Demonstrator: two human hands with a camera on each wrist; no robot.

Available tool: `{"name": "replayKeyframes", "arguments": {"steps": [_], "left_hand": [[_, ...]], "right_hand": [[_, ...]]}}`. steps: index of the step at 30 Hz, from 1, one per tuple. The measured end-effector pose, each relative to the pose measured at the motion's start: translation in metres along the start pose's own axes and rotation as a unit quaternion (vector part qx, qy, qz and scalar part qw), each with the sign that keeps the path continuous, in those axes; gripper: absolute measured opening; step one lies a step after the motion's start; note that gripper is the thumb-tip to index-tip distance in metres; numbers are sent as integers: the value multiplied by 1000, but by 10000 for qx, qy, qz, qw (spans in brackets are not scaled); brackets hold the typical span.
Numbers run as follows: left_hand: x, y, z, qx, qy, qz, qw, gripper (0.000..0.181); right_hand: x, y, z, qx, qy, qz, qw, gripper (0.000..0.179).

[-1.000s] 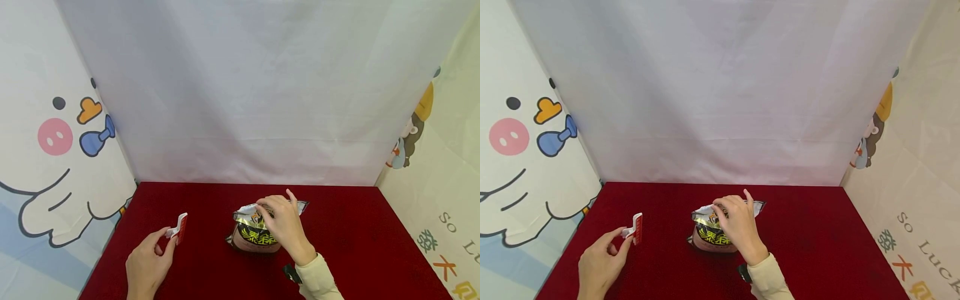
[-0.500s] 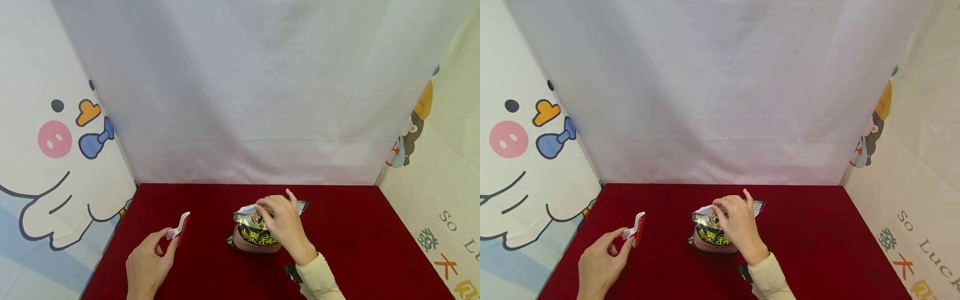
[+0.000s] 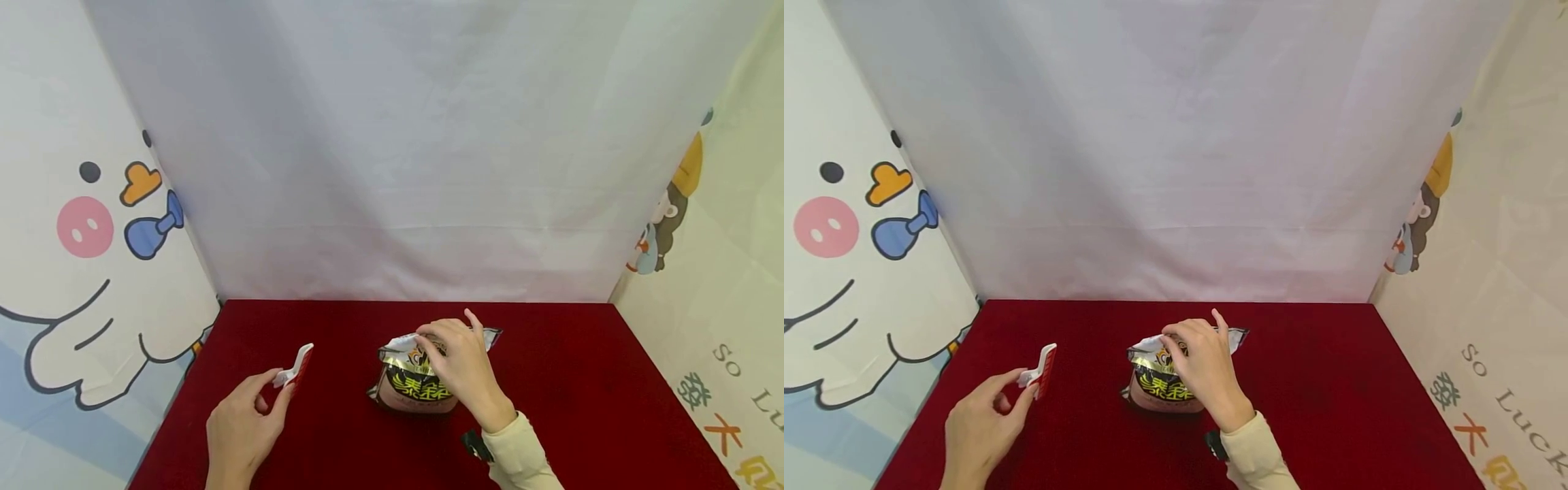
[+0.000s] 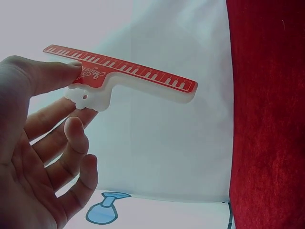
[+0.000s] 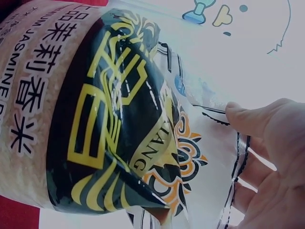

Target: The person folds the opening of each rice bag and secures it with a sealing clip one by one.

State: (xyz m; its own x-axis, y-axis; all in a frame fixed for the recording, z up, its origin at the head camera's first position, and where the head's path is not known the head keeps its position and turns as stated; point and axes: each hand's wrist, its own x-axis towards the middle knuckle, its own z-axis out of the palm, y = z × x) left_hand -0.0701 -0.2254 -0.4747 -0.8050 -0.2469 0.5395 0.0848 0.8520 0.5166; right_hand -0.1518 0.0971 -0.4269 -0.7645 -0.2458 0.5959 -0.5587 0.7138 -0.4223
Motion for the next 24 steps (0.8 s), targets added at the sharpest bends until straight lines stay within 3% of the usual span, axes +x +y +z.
{"name": "replayKeyframes", "arguments": {"steps": [12,24], "left_hand": [[1,4,5,-76,81,337,9994,27],[6,14,9,-126,-179,389,9990,29]], "right_hand": [[0,-1,-1,33,-47,56,10000,10],[-1,-1,-1,83,-61,58,9999,9]]}}
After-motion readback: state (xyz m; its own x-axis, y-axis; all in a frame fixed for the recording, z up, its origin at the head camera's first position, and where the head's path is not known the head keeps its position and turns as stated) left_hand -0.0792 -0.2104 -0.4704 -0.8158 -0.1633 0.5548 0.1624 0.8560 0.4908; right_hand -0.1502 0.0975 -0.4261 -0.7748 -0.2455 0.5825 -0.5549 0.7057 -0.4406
